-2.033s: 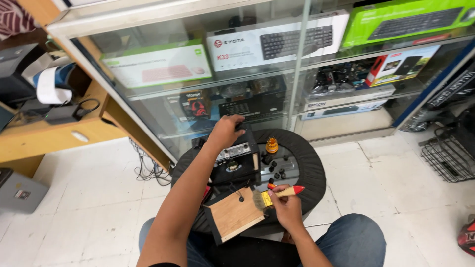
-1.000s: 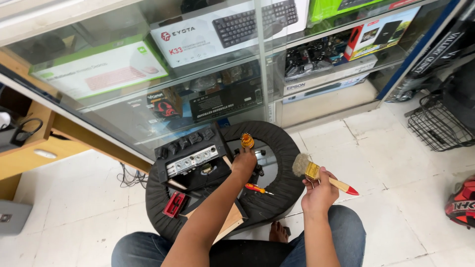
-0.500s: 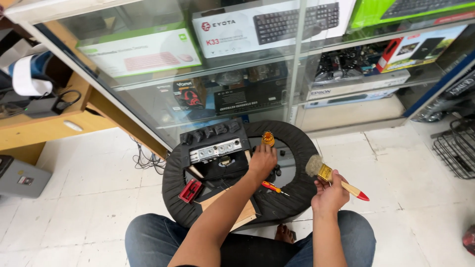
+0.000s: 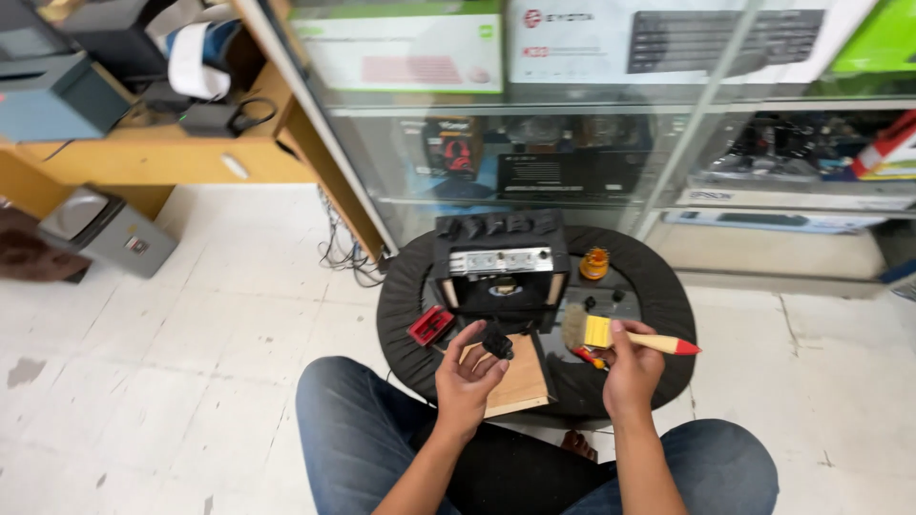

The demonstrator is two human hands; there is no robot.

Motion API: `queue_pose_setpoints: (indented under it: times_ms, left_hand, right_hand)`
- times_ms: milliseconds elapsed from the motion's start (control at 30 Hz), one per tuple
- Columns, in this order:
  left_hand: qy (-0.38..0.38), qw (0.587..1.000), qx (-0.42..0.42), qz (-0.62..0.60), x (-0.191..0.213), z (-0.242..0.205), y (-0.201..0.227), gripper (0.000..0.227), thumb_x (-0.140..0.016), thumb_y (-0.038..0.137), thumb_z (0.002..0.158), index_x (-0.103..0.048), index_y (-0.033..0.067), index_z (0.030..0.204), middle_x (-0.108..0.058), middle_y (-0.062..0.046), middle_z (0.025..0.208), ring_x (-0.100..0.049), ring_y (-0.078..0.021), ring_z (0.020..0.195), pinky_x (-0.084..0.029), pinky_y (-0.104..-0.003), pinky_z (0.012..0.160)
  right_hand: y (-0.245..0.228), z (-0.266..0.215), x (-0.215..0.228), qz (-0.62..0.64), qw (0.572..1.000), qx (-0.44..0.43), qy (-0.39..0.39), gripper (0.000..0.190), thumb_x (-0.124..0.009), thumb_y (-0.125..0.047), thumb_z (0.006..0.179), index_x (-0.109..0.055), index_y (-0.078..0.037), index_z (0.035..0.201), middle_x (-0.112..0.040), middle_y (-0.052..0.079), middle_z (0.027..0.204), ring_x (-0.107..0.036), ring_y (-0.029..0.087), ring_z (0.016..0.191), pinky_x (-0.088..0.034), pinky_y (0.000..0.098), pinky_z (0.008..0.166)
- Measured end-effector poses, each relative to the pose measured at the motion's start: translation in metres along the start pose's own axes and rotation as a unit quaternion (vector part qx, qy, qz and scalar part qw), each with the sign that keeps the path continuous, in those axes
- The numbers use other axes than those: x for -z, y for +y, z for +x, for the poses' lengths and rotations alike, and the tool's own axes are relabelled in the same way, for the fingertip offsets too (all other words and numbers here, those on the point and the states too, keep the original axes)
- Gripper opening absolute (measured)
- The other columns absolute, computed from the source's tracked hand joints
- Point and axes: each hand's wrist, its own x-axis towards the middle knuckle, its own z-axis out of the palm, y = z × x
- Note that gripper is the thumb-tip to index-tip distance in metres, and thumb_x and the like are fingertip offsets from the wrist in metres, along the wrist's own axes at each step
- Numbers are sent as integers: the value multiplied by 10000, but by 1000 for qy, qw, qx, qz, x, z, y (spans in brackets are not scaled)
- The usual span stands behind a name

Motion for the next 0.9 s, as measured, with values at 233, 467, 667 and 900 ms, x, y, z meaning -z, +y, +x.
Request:
queue_pose_setpoints:
  times_ms: [233,467,667,900]
  left_hand:
    - [-8,998,-11,59,45,-3,28,523,-811,62,840,-675,45,1345,-731,-107,1314,-680,-188,1170,-560,-317,1048]
    - [-22,999,17,-43,79,-16,35,467,-668,235,964,-647,-6,1363,-746,-168,1216,-732,-252,983,-602,-382,956]
    - [59,996,-14,-63,101,-26,57,384,-599,179,1011,-690,-68,1291,-732,-178,1062,-715,-264,1036,-621,-329,883]
    - [26,990,-10,-140,102,-27,54,330,-614,55,990,-689,-74,1284,-741,-221,1227,-692,-208,949,-578,-298,892]
  right_hand:
    - [8,-56,-46,-13,977,90,-192,122,-711,-96,944,-630,-37,1013,-641,134,856,-661,245,683,-596,335,529]
    - [-28,-117,-101,67,890,170,-418,175,-696,-30,935,-601,-28,1082,-708,249,1101,-732,336,977,-681,401,764]
    - [-68,-116,-138,-72,735,318,-595,127,-718,-38,921,-698,-48,1046,-744,141,1113,-722,283,1097,-613,370,1004]
    - [-84,-144,-145,18,743,212,-634,181,-693,7,935,-616,-45,1090,-731,176,1126,-698,318,1143,-582,447,1066]
